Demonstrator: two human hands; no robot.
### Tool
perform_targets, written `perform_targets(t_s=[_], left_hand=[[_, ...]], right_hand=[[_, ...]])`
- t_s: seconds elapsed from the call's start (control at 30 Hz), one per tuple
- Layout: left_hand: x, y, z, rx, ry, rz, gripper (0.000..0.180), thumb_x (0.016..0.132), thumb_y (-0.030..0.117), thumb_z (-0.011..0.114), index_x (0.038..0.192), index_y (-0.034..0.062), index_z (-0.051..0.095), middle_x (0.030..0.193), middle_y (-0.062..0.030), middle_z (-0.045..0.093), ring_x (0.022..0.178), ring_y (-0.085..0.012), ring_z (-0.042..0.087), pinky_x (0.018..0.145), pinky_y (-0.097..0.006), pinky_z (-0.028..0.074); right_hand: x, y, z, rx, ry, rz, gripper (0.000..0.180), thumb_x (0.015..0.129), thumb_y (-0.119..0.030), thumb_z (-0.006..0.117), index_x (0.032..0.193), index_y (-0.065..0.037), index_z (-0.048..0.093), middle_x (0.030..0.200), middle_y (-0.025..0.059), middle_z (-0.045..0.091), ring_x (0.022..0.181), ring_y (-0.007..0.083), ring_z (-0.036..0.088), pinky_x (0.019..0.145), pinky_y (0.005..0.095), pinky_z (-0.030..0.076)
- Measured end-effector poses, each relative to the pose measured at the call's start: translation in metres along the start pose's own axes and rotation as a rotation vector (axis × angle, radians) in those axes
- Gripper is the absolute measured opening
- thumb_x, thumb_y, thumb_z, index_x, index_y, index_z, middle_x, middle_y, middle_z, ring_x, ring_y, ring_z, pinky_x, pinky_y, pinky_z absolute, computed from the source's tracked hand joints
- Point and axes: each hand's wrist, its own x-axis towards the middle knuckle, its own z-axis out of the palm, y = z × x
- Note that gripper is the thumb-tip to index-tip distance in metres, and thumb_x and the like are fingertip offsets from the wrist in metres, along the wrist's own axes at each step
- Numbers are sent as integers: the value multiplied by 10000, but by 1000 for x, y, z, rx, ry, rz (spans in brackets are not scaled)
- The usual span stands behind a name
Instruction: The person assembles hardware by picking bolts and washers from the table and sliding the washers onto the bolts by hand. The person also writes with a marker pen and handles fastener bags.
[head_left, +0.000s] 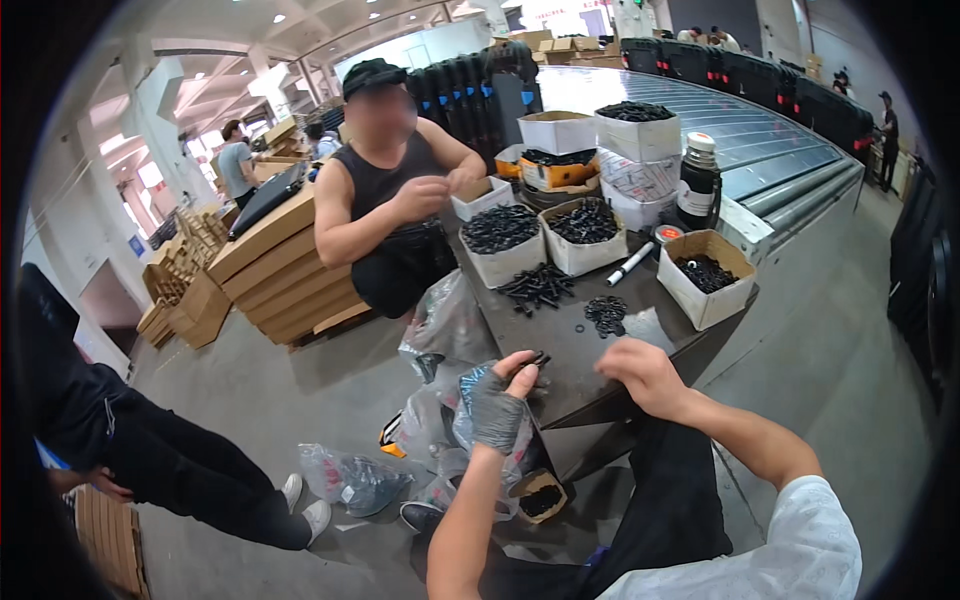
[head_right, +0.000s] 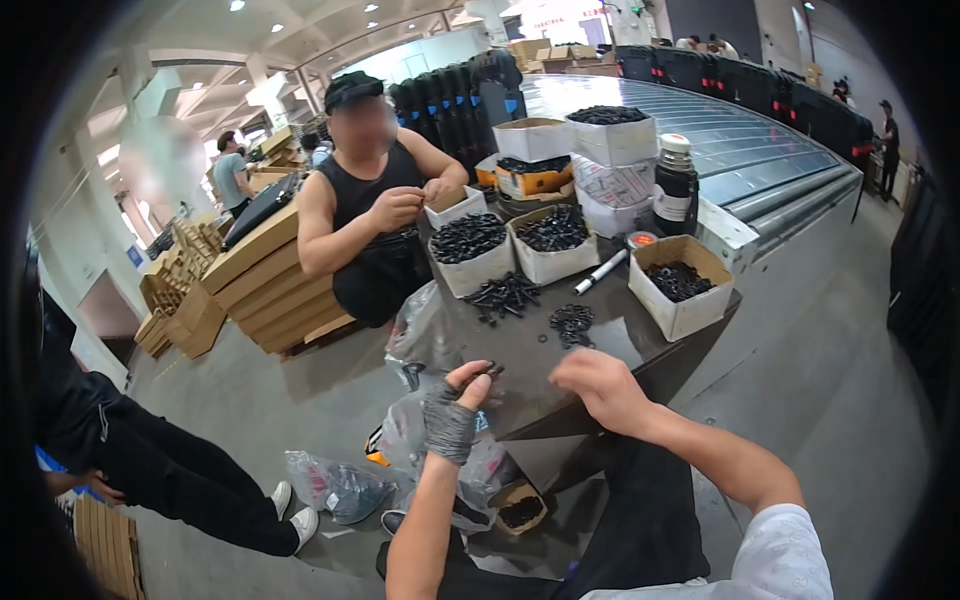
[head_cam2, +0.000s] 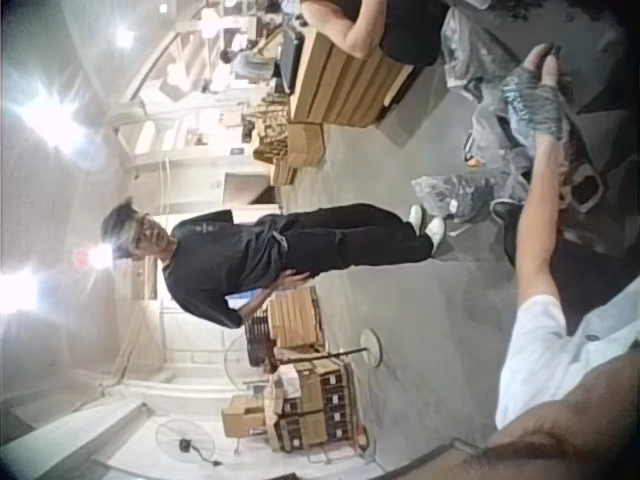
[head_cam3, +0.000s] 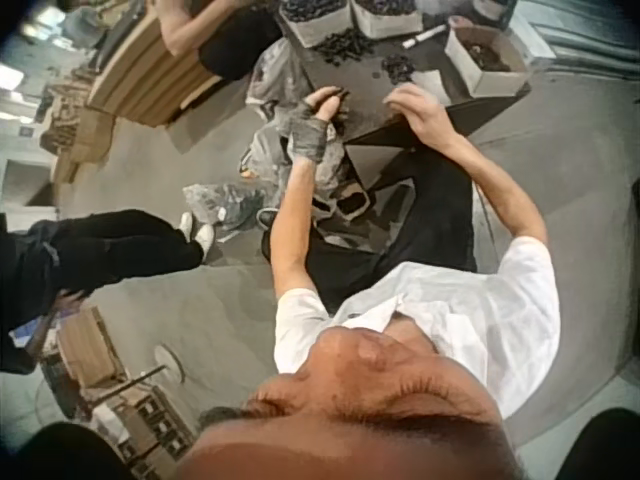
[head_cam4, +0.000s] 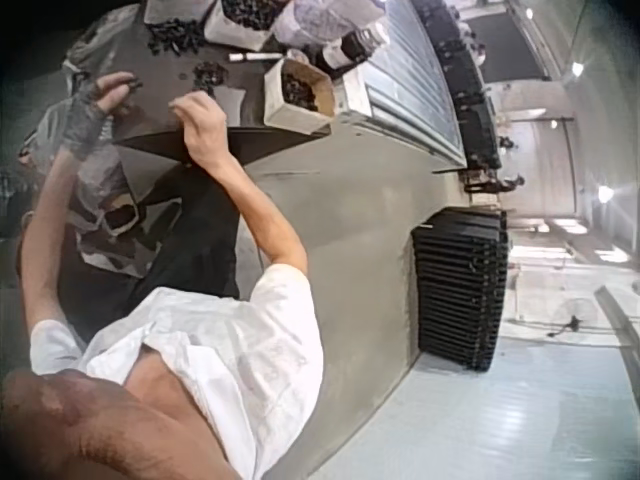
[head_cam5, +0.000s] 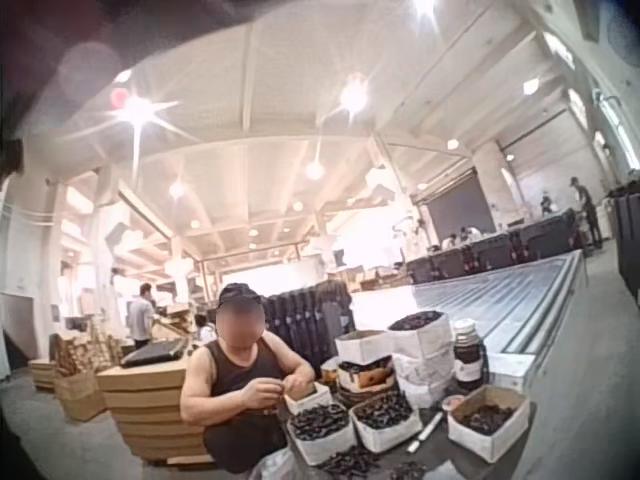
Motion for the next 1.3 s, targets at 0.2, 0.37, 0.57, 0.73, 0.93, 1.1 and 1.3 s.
perform_targets(t_s=[0.2, 0.37, 0.57, 0.73, 0.93, 1.1, 1.3], left_hand=[[-9, 8, 13, -86, -9, -8, 312, 923, 173, 699, 1176, -7, 672, 1045, -101, 716, 956, -172, 684, 851, -289, 526], [-14, 17, 9, -182, -18, -86, 309, 948, 151, 671, 1197, -31, 656, 1046, -108, 699, 943, -170, 679, 852, -276, 523], [-11, 23, 7, -301, -17, -233, 305, 959, 145, 649, 1200, -43, 650, 1016, -113, 708, 895, -157, 681, 814, -268, 537], [-10, 19, -3, -315, 47, -229, 325, 957, 170, 661, 1216, -25, 637, 1018, -109, 708, 871, -154, 678, 791, -274, 540], [-8, 5, 0, -284, -4, -166, 307, 961, 185, 656, 1194, -15, 666, 967, -67, 713, 868, -133, 666, 751, -271, 546], [-12, 13, 3, -301, 33, -213, 317, 963, 177, 652, 1209, -23, 662, 975, -75, 721, 854, -127, 675, 737, -251, 540], [-8, -3, 1, -72, 94, -46, 313, 955, 183, 666, 1191, -22, 681, 935, -64, 728, 828, -109, 662, 735, -249, 541]], right_hand=[[56, -14, 3, 808, -73, 575, 124, 963, -97, 638, 1002, 13, 680, 883, 14, 666, 757, 68, 608, 655, 236, 505], [79, -5, 13, 845, -213, 544, 137, 956, -118, 665, 1027, -1, 678, 853, 18, 673, 759, 79, 614, 684, 238, 512], [83, -3, 30, 773, -187, 478, 124, 949, -79, 660, 1039, -1, 695, 857, 16, 675, 767, 76, 610, 689, 243, 509], [93, -10, 40, 659, -225, 444, 135, 945, -64, 640, 1030, 28, 690, 890, 30, 682, 820, 86, 617, 730, 258, 519], [85, -16, 41, 564, -116, 445, 109, 921, -11, 605, 964, 48, 686, 800, 52, 676, 729, 105, 633, 669, 262, 520], [83, -18, 49, 602, -69, 407, 101, 929, 27, 589, 969, 36, 682, 808, 45, 678, 727, 101, 632, 670, 257, 518], [83, -8, 56, 642, -146, 448, 94, 936, 16, 596, 974, 28, 682, 824, 33, 676, 749, 100, 630, 689, 259, 522]])
